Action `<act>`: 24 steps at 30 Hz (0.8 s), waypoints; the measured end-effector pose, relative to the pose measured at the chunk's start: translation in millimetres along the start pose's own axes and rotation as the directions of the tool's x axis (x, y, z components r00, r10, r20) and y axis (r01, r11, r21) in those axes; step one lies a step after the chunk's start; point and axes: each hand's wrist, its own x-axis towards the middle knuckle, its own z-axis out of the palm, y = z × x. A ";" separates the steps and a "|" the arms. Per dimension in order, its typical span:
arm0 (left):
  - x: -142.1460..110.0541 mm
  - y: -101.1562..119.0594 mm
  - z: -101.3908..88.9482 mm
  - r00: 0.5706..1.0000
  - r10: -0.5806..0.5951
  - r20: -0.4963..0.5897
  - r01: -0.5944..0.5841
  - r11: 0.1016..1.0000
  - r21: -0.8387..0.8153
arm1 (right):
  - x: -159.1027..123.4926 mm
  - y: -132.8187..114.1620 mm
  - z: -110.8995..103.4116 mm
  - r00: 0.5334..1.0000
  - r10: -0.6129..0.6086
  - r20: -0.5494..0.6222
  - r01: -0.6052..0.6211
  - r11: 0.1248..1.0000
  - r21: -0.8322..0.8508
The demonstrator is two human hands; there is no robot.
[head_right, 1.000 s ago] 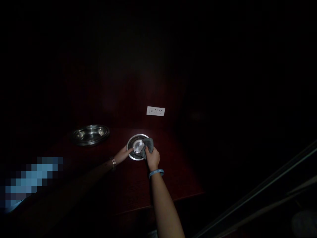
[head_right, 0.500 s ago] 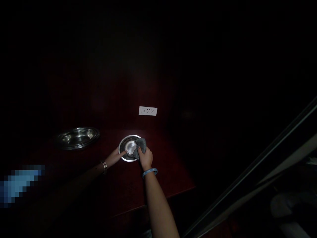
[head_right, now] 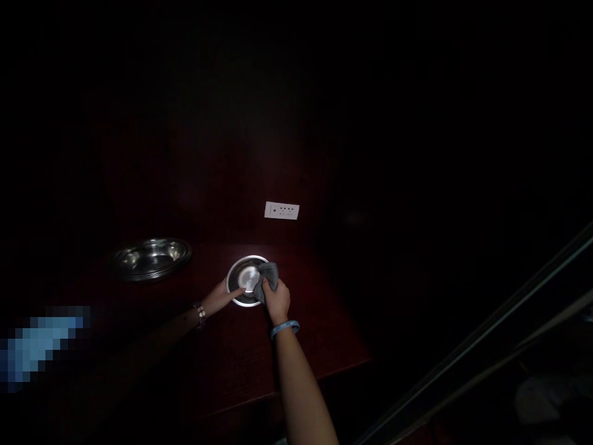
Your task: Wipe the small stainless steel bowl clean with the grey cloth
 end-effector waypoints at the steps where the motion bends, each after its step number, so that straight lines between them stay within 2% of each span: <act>1: 0.0 -0.3 0.0 1.000 -0.001 -0.002 0.001 1.000 0.000 | 0.0 0.0 0.0 1.000 -0.002 -0.003 0.002 1.000 -0.001; 24: -1.7 3.8 1.4 1.000 -0.006 0.004 0.007 0.998 -0.058 | 1.1 1.1 0.8 1.000 -0.003 0.008 0.003 1.000 0.006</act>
